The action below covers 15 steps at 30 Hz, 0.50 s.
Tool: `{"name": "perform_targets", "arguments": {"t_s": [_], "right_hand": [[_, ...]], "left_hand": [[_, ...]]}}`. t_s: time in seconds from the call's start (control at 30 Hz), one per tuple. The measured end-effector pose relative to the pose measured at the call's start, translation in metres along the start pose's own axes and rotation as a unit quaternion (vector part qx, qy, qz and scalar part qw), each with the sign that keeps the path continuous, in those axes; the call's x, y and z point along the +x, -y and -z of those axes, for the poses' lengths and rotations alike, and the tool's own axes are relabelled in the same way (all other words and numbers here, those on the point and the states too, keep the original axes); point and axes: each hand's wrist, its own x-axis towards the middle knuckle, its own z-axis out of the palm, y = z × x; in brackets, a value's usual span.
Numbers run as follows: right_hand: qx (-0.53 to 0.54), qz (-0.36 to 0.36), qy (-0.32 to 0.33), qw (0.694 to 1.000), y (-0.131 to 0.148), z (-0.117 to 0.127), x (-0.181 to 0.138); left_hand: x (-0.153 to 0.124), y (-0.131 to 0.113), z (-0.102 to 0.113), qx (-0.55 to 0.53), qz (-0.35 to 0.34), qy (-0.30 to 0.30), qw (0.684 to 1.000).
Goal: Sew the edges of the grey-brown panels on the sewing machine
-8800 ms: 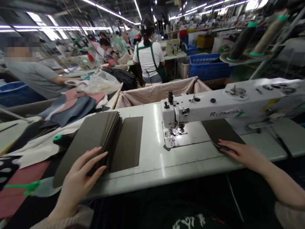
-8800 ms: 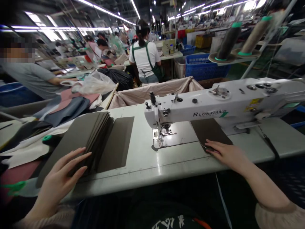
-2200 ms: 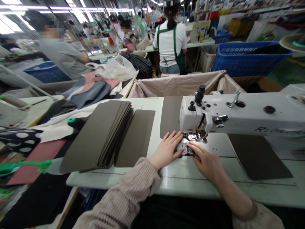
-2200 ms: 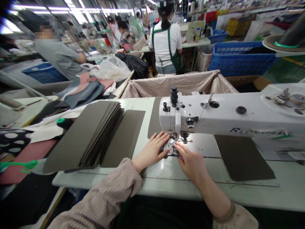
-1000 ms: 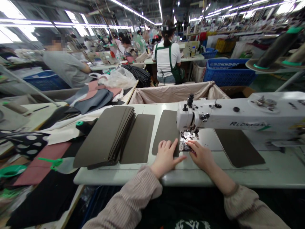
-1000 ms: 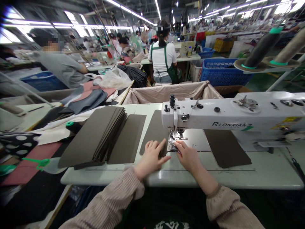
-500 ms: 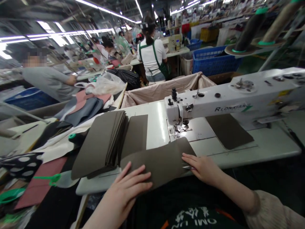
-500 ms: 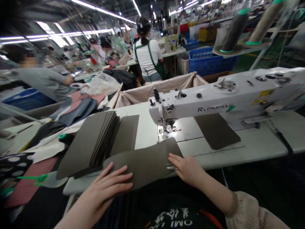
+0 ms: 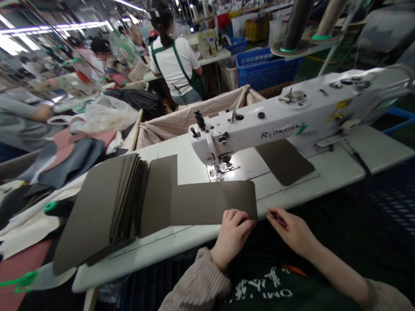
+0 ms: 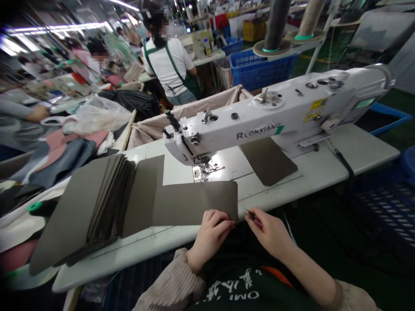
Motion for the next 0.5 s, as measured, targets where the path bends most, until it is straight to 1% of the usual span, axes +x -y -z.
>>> {"name": "perform_targets", "arguments": {"t_s": [0.07, 0.17, 0.37, 0.5], "right_hand": [[0.009, 0.003, 0.018, 1.0, 0.003, -0.005, -0.005], [0.004, 0.003, 0.036, 0.999, 0.006, -0.009, -0.007], [-0.102, 0.021, 0.078, 0.991, 0.012, -0.008, -0.008], [-0.122, 0.025, 0.091, 0.988, 0.018, -0.011, -0.008]], "left_hand": [[0.0, 0.001, -0.002, -0.012, -0.004, -0.018, 1.0], [-0.001, 0.0, 0.002, -0.048, 0.021, -0.023, 0.998], [-0.002, 0.0, 0.007, -0.096, 0.034, -0.015, 0.995], [-0.003, 0.001, 0.007, -0.112, 0.038, -0.017, 0.993]]}}
